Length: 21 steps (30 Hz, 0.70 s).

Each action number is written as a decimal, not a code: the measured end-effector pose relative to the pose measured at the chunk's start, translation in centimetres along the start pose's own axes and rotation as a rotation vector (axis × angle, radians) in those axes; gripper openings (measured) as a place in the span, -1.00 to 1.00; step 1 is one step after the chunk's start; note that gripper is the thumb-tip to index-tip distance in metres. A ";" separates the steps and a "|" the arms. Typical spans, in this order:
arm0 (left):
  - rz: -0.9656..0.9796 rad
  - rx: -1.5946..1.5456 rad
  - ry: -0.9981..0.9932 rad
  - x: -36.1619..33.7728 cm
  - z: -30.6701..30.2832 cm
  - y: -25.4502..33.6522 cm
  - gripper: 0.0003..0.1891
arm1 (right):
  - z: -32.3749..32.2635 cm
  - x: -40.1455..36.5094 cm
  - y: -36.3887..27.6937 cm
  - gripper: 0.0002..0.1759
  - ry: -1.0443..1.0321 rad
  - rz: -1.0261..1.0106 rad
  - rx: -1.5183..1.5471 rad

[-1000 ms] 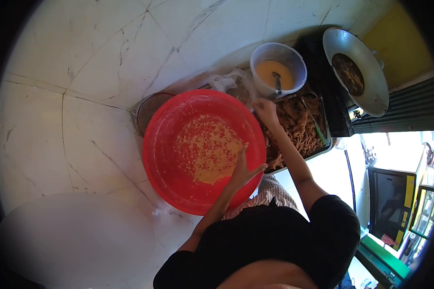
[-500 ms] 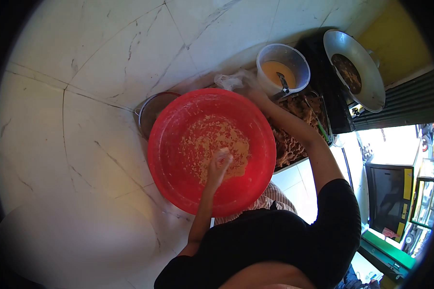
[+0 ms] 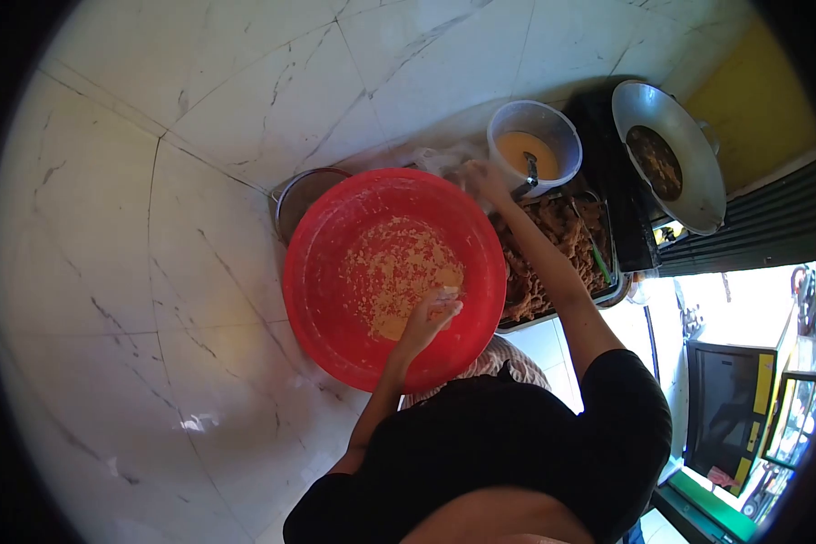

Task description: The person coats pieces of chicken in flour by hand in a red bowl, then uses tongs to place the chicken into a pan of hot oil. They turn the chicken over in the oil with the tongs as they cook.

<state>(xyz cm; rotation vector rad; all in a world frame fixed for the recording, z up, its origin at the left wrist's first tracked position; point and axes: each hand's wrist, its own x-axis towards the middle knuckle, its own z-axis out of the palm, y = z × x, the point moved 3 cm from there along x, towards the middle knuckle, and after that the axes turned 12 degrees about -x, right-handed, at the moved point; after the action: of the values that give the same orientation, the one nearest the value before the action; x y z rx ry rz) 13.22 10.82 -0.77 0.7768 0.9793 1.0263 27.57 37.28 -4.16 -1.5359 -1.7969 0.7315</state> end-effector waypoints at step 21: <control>0.413 -0.006 0.368 0.4 -0.2 7.3 -0.58 | -2.7 -14.0 -14.5 -0.69 -0.530 0.166 0.920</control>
<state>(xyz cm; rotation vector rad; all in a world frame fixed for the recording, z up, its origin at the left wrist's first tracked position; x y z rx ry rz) 10.70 13.67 5.51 0.8204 1.1525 1.5692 22.04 21.15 6.94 -0.8944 -1.3083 1.8576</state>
